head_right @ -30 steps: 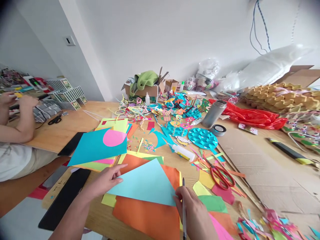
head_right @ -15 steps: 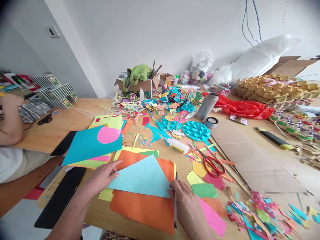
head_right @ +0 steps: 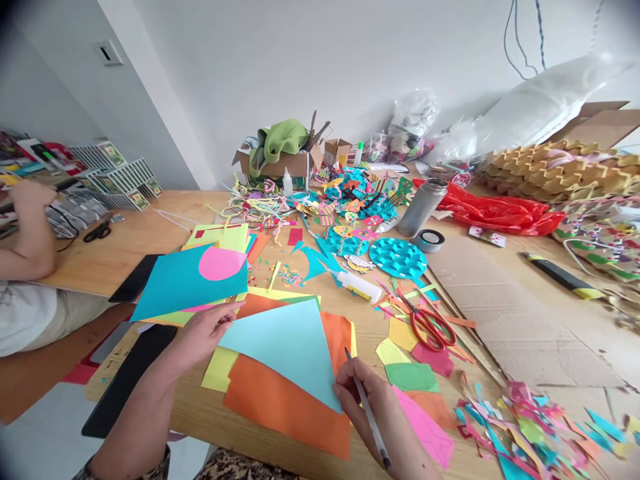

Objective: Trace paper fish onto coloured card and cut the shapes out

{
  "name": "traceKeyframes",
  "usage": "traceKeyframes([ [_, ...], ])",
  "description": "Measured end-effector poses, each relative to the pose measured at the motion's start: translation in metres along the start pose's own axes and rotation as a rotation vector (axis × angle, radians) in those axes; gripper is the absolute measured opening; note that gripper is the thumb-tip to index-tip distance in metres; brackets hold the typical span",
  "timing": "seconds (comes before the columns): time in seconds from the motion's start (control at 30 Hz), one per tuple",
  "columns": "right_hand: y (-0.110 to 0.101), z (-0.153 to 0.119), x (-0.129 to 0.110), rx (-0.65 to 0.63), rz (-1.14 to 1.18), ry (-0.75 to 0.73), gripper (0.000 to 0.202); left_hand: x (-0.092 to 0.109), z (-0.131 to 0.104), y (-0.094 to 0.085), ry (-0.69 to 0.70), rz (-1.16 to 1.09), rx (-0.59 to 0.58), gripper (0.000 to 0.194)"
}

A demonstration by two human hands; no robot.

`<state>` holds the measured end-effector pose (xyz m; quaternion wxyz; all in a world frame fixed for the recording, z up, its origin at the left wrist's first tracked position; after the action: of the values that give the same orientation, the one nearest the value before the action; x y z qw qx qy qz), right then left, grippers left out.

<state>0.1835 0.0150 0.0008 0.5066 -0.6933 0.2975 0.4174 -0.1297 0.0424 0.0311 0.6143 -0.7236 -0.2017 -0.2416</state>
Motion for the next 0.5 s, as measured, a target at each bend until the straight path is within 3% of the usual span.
traceKeyframes([
  [0.3, -0.001, 0.005, -0.009, 0.006, 0.265, 0.066, 0.042, 0.027, 0.006, -0.028, 0.102, -0.021, -0.117, 0.043],
  [0.4, -0.004, 0.01, -0.011, -0.038, 0.2, 0.021, 0.041, 0.031, 0.007, -0.04, 0.112, -0.034, -0.142, 0.043],
  [0.5, -0.022, 0.014, -0.011, 0.078, 0.071, -0.053, 0.039, 0.036, 0.007, -0.056, 0.113, -0.04, -0.151, 0.042],
])
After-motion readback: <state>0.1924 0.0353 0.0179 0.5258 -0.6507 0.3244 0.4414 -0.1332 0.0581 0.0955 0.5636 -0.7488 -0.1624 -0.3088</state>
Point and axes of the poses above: each hand's wrist, its own z-axis towards the middle knuckle, its own y-axis out of the palm, x = y × z, the point moved 5 cm from there along z, towards the middle knuckle, and after that the axes turned 3 degrees about -x, right-handed, at the moved point
